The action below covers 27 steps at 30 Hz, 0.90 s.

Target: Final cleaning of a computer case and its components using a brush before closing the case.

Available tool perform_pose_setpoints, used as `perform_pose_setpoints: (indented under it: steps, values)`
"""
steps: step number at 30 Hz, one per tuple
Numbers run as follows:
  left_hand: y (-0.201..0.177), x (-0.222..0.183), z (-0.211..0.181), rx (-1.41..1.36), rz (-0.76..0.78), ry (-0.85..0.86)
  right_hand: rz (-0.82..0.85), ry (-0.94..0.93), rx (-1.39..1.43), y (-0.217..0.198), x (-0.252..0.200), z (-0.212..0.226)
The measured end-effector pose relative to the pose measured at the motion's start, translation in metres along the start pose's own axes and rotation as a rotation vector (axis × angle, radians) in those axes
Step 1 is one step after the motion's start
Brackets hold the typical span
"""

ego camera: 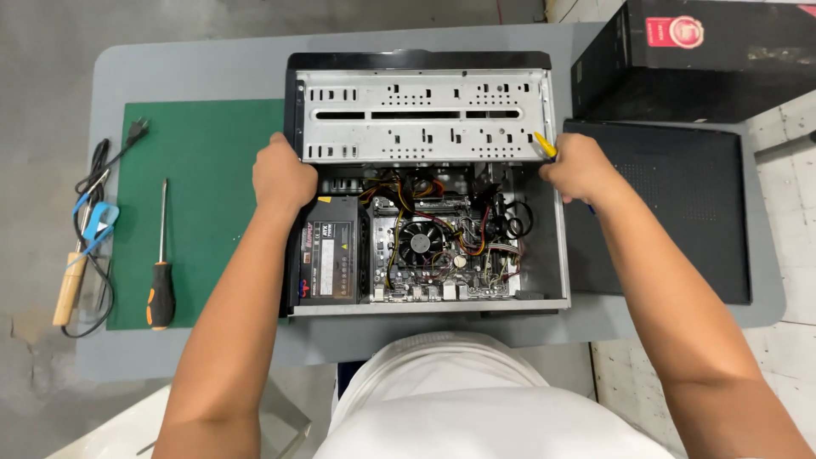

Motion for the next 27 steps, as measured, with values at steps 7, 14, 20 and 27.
perform_pose_setpoints:
  steps: [7, 14, 20, 27]
  values:
    - [-0.053, -0.005, -0.025, -0.108, -0.255, 0.082, -0.425, -0.304, -0.161, -0.037, 0.002, 0.015]
    - [-0.079, -0.058, -0.034, -0.355, -0.655, 0.230, -0.741, -0.514, 0.016, -0.050, -0.069, 0.045]
    - [-0.069, -0.106, -0.017, -0.413, -0.806, 0.215, -0.891, -0.602, -0.082, -0.032, -0.110, 0.013]
    - [-0.051, -0.123, 0.001, -0.440, -0.679, 0.224, -0.383, -0.213, -0.090, -0.040, -0.171, 0.019]
Point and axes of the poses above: each hand's wrist, its own x-axis towards the middle knuckle, its own y-axis out of the palm, z = x × y, the point moved 7 cm from there along x, towards the middle knuckle, and after that the axes turned 7 degrees about x, right-handed, at the moved point
